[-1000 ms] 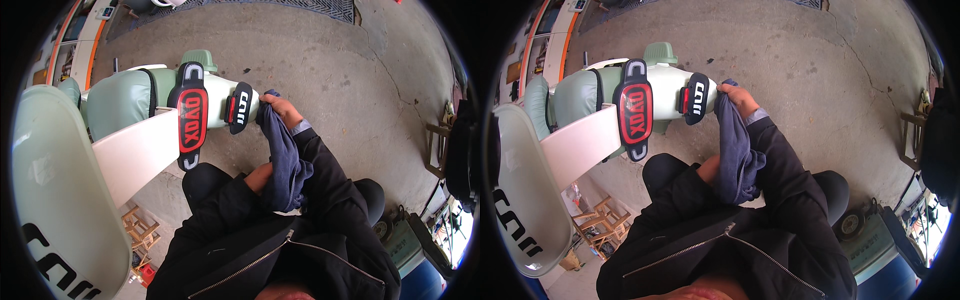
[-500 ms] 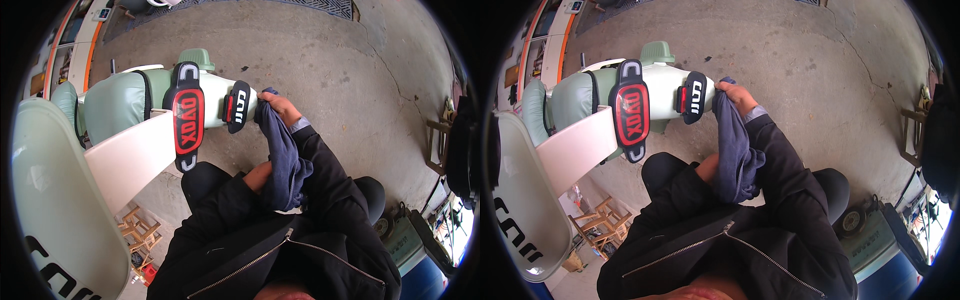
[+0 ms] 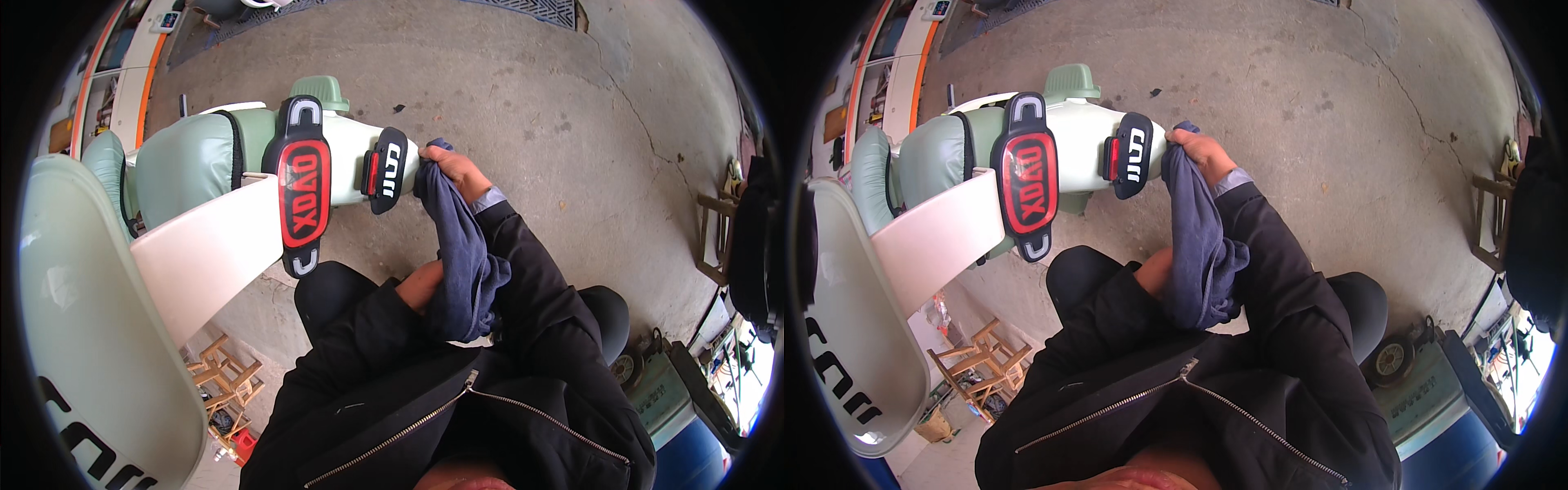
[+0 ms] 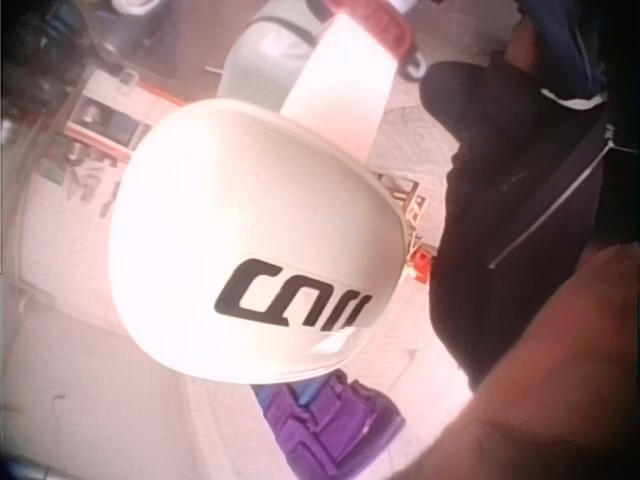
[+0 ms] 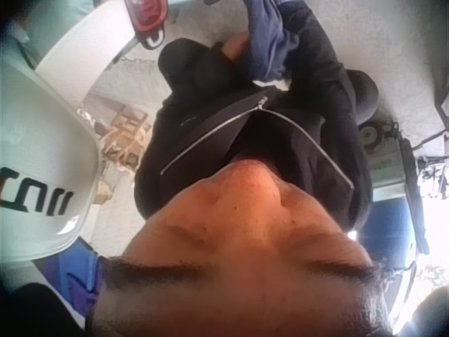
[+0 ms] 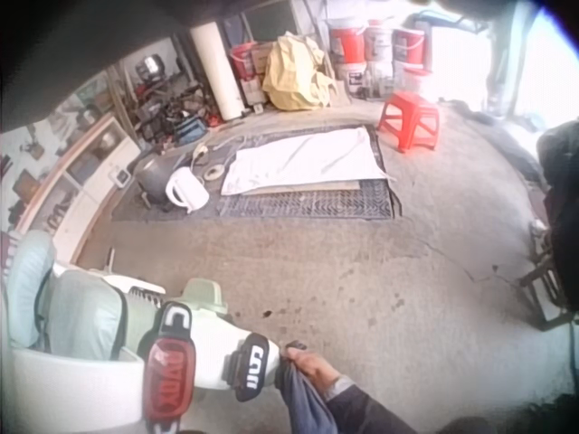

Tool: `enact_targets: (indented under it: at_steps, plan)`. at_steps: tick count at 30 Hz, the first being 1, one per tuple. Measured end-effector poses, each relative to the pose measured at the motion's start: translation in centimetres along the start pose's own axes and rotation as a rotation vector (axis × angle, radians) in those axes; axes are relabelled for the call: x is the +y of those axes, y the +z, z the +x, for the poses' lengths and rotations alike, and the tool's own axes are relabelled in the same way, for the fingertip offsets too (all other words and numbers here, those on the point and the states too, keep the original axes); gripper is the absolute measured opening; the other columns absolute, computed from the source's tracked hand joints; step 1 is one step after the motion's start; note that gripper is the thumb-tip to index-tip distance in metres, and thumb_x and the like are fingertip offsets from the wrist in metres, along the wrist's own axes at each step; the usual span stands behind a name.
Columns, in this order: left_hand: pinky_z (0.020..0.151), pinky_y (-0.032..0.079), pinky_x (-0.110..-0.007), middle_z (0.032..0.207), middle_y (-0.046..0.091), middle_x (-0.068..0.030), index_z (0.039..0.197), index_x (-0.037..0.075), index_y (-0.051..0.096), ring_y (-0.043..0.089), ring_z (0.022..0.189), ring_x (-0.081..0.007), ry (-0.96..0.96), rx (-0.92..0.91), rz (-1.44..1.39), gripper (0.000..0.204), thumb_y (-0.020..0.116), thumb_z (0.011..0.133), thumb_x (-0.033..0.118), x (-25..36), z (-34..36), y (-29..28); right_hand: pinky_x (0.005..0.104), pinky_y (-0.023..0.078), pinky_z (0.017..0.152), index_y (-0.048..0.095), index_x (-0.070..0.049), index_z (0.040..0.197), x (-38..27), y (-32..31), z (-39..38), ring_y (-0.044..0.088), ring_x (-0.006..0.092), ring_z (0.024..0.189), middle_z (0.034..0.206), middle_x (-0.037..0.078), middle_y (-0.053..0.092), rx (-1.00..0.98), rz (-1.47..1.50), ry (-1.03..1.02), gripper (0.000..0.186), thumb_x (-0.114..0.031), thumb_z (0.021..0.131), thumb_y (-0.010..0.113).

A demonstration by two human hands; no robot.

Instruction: The person cleans the rear of a light green scooter with a cloth, then retrieves a roll of protective film from a shelf, cuts a piece, and applies it to the scooter's digital display.

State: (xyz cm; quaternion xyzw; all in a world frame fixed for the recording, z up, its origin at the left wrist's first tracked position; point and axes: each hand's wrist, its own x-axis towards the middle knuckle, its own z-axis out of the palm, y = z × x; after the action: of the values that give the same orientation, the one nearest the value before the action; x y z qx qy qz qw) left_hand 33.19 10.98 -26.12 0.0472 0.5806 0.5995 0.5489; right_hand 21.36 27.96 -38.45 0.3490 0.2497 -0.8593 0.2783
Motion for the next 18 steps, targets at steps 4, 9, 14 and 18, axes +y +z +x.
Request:
enact_targets:
  at_steps: [4, 9, 14, 18]
  plan:
    - [0.106, 0.048, -0.031, 0.129, 0.065, -0.0069, 0.140, 0.000, 0.057, 0.061, 0.114, -0.0148, 0.123, -0.001, 0.278, 0.042, 0.049, 0.110, 0.029, 0.3, -0.1, 0.1, 0.0407, 0.059, 0.054, 0.065, 0.004, 0.105, 0.0, 0.1, 0.2, 0.068, 0.0271, 0.059, 0.082, 0.016, 0.072, 0.007, 0.047, -0.019, 0.027, -0.021, 0.098, 0.064]
    - [0.103, 0.050, -0.030, 0.127, 0.066, -0.0063, 0.138, 0.002, 0.059, 0.063, 0.112, -0.0146, -0.161, 0.025, -0.244, 0.044, 0.051, 0.109, 0.035, 1.5, -0.3, 0.8, 0.0373, 0.057, 0.062, 0.066, 0.005, 0.106, -0.8, 0.4, 0.8, 0.069, 0.0240, 0.067, 0.084, 0.014, 0.072, 0.225, -0.179, -0.319, 0.025, -0.016, 0.092, 0.068]
    - [0.102, 0.051, -0.030, 0.126, 0.067, -0.0051, 0.137, 0.003, 0.059, 0.063, 0.111, -0.0133, -0.265, -0.004, -0.543, 0.047, 0.052, 0.108, 0.039, 1.6, -0.2, 0.8, 0.0385, 0.056, 0.085, 0.070, -0.001, 0.112, -0.4, 1.9, 1.5, 0.072, 0.0306, 0.094, 0.101, 0.017, 0.073, 0.357, -0.904, -0.990, 0.028, -0.010, 0.085, 0.071]
    - [0.106, 0.049, -0.032, 0.130, 0.066, -0.0063, 0.139, 0.003, 0.058, 0.062, 0.116, -0.0154, -0.224, -0.041, -0.470, 0.042, 0.053, 0.109, 0.031, -0.1, -0.2, 0.0, 0.0452, 0.054, 0.093, 0.070, 0.000, 0.111, 2.1, 2.4, 0.0, 0.066, 0.0441, 0.106, 0.113, 0.023, 0.068, 0.379, -1.070, -1.023, 0.034, -0.008, 0.078, 0.073]
